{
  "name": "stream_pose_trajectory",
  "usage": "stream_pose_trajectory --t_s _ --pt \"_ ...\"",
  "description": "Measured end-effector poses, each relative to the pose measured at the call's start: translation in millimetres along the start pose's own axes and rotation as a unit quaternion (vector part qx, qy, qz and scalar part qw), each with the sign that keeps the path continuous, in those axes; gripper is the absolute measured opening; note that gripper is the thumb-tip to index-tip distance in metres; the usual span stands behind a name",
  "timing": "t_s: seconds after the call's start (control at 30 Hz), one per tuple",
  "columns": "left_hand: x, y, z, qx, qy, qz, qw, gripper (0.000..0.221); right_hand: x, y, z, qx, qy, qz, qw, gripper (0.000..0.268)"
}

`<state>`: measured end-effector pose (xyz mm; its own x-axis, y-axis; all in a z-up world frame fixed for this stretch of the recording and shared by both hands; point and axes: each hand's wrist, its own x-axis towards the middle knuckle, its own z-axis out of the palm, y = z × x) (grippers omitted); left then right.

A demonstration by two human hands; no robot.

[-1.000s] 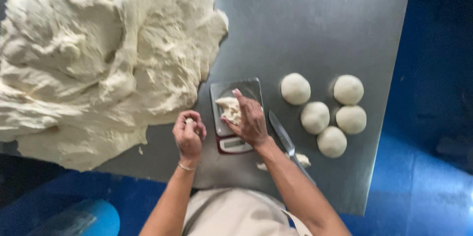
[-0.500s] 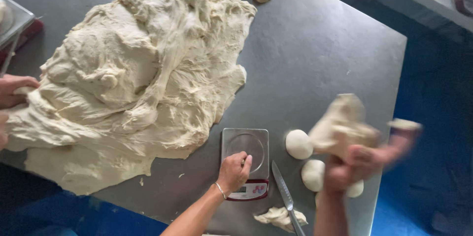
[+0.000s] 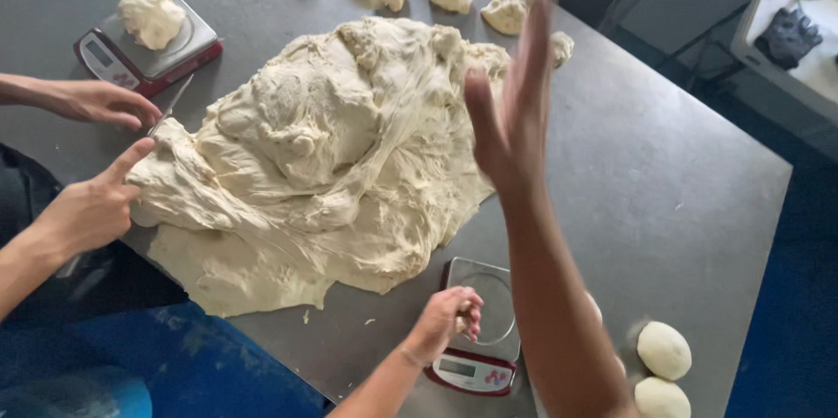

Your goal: The person portions dough by hand and using a knife, weighs the pieces on a digital scale, and rolls them into rounds on a metal table.

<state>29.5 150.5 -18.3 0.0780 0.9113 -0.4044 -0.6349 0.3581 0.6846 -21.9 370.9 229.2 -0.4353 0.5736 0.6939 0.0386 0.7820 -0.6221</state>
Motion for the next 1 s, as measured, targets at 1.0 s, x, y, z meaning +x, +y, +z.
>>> stream_pose_trajectory --t_s 1.0 --pt "-128.1 -92.0 66.0 0.429 -0.107 0.154 0.883 0.035 -480.4 -170.6 -195.4 0.461 0.225 0.616 0.598 0.072"
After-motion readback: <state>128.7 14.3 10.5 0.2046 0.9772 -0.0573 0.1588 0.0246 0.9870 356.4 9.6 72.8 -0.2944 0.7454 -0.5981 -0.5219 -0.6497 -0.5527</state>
